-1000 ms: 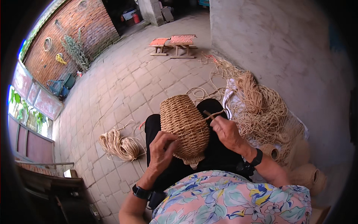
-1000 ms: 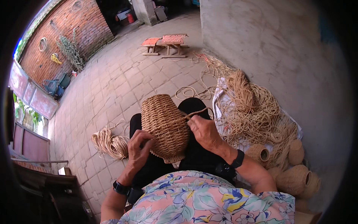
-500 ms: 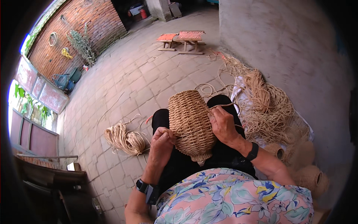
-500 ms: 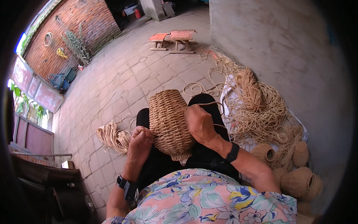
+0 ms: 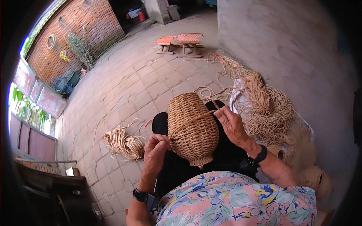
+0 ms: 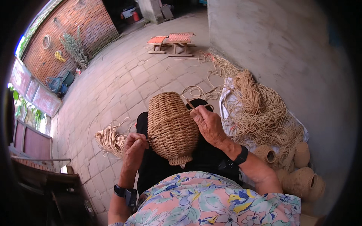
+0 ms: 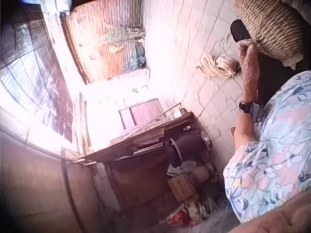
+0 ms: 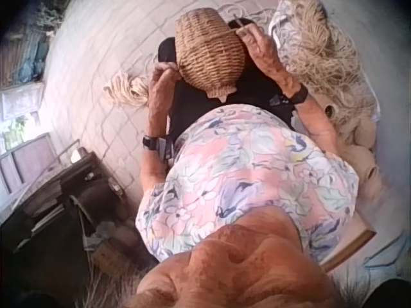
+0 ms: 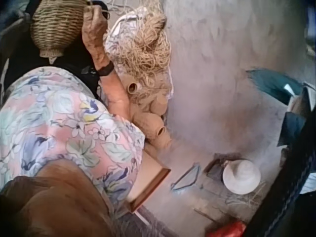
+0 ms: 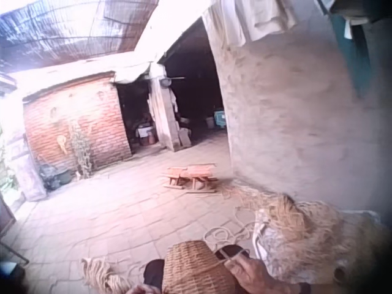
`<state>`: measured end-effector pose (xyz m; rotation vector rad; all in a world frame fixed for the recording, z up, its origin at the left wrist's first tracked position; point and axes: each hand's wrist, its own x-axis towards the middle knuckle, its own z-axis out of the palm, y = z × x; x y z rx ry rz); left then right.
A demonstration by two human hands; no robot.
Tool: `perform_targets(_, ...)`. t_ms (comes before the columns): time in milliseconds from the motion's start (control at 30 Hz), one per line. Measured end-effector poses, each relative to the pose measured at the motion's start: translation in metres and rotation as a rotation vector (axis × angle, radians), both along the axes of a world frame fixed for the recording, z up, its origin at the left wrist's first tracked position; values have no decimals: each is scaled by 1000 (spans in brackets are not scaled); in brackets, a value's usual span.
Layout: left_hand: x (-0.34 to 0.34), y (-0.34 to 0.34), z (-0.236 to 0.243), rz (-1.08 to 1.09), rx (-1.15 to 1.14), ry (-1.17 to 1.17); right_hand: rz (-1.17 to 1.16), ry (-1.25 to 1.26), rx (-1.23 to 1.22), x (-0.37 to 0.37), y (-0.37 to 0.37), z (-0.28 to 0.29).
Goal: Weaving a small basket or decorative item using dried plant fibers.
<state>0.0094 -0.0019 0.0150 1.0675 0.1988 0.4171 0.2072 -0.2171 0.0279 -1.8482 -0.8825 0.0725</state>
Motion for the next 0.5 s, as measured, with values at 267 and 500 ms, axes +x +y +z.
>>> perform_targets(267,12,-15,19,0,416,169,236,267,157,-7,-26,-13)
perform_targets(500,32,-45,53,120,1404,86,310,325,302,-15,-24,-8)
